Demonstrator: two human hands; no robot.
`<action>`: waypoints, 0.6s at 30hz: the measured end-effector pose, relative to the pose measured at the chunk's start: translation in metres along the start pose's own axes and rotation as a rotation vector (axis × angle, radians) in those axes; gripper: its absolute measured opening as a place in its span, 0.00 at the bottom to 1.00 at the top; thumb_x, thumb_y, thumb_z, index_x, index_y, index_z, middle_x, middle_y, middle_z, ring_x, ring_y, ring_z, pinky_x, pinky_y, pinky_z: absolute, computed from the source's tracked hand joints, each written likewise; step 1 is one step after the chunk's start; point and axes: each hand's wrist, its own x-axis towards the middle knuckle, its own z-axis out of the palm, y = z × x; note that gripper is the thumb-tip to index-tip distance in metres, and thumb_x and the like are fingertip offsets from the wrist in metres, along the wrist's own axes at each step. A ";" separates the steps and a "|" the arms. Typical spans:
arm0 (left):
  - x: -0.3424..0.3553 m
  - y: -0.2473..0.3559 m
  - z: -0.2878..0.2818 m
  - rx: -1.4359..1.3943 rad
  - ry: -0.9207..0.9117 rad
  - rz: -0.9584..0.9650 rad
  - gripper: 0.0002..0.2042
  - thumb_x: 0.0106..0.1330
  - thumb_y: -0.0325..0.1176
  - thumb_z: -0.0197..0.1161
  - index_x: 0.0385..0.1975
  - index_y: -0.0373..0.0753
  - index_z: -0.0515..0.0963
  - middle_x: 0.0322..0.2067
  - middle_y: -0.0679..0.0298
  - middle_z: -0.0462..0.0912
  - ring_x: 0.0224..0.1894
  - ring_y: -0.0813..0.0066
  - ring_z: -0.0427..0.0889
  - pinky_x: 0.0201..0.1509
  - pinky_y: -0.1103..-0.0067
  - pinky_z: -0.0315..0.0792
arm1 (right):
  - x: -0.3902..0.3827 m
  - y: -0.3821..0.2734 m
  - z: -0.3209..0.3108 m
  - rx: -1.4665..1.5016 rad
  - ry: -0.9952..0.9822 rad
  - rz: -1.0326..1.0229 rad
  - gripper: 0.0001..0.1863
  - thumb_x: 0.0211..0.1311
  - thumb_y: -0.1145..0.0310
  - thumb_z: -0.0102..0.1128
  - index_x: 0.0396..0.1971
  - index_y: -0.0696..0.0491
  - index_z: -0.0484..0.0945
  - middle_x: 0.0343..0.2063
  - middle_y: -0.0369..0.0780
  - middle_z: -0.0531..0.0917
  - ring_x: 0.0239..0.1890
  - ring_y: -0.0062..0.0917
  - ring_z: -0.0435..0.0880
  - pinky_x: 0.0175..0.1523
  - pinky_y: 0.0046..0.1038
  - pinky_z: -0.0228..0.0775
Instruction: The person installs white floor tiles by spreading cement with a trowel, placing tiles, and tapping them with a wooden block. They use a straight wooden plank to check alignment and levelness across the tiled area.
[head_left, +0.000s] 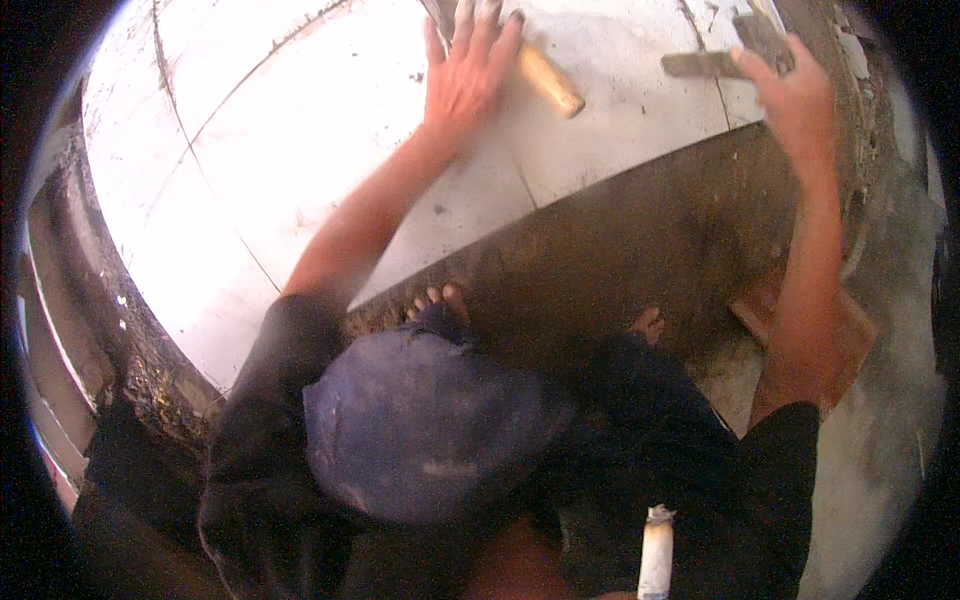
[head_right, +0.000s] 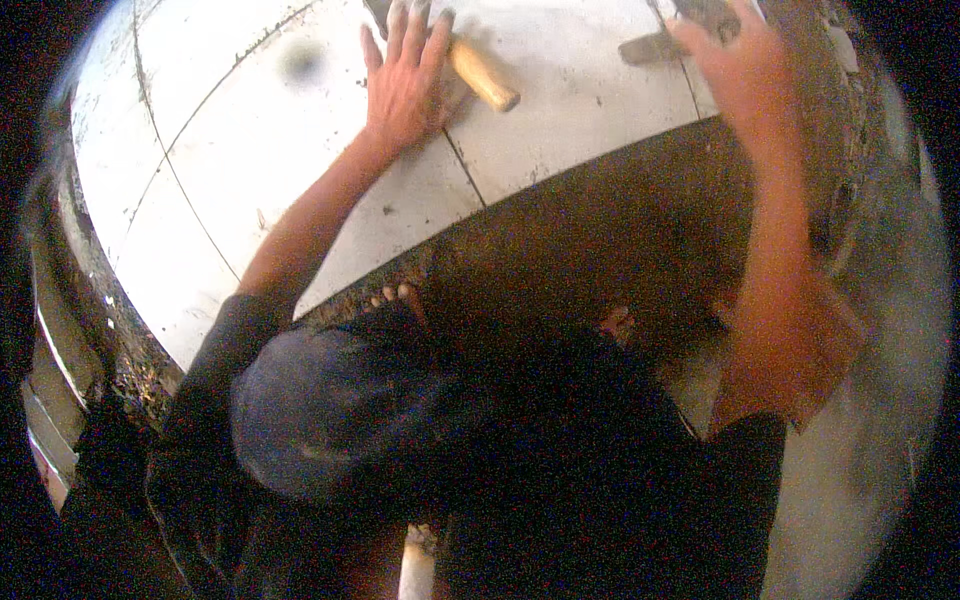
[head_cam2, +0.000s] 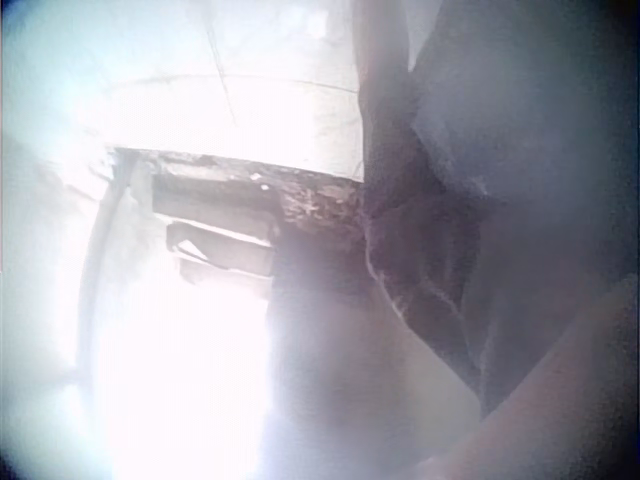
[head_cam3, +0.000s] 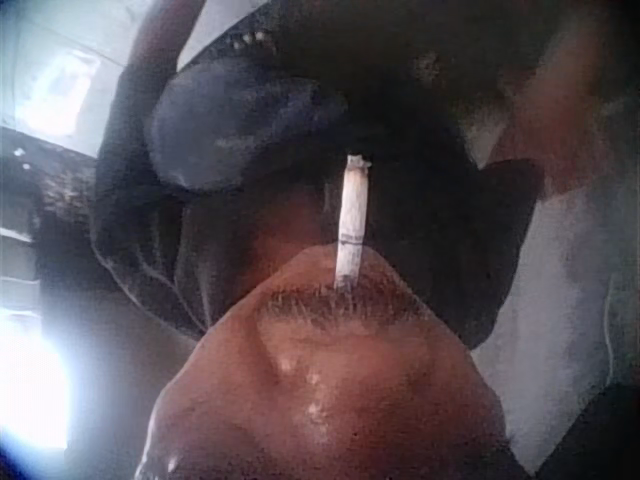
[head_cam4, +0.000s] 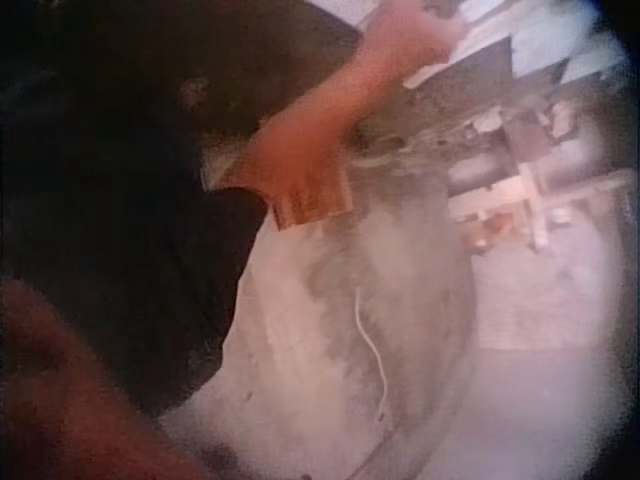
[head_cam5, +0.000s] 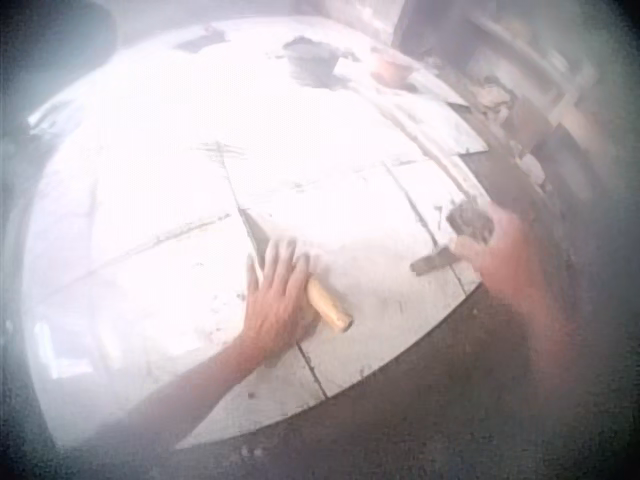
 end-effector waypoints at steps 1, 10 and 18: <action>-0.013 -0.001 0.003 -0.186 -0.090 -0.065 0.45 0.58 0.55 0.68 0.71 0.40 0.56 0.72 0.44 0.53 0.75 0.40 0.48 0.68 0.32 0.42 | -0.006 0.003 0.001 0.024 0.018 0.009 0.39 0.55 0.48 0.70 0.57 0.65 0.75 0.34 0.45 0.86 0.36 0.28 0.84 0.46 0.32 0.75; -0.031 -0.071 -0.039 -0.307 0.028 -0.340 0.42 0.65 0.38 0.64 0.72 0.26 0.48 0.72 0.37 0.51 0.74 0.37 0.50 0.77 0.51 0.37 | -0.015 0.022 -0.014 0.164 -0.271 0.011 0.24 0.54 0.64 0.70 0.46 0.62 0.74 0.40 0.53 0.82 0.46 0.42 0.83 0.52 0.39 0.73; 0.177 -0.058 0.014 -0.253 -0.371 -0.041 0.39 0.72 0.55 0.51 0.72 0.30 0.53 0.74 0.48 0.52 0.76 0.47 0.50 0.74 0.48 0.48 | 0.021 0.018 -0.032 0.319 -0.378 0.116 0.28 0.54 0.60 0.70 0.48 0.65 0.72 0.41 0.54 0.81 0.44 0.44 0.81 0.50 0.39 0.73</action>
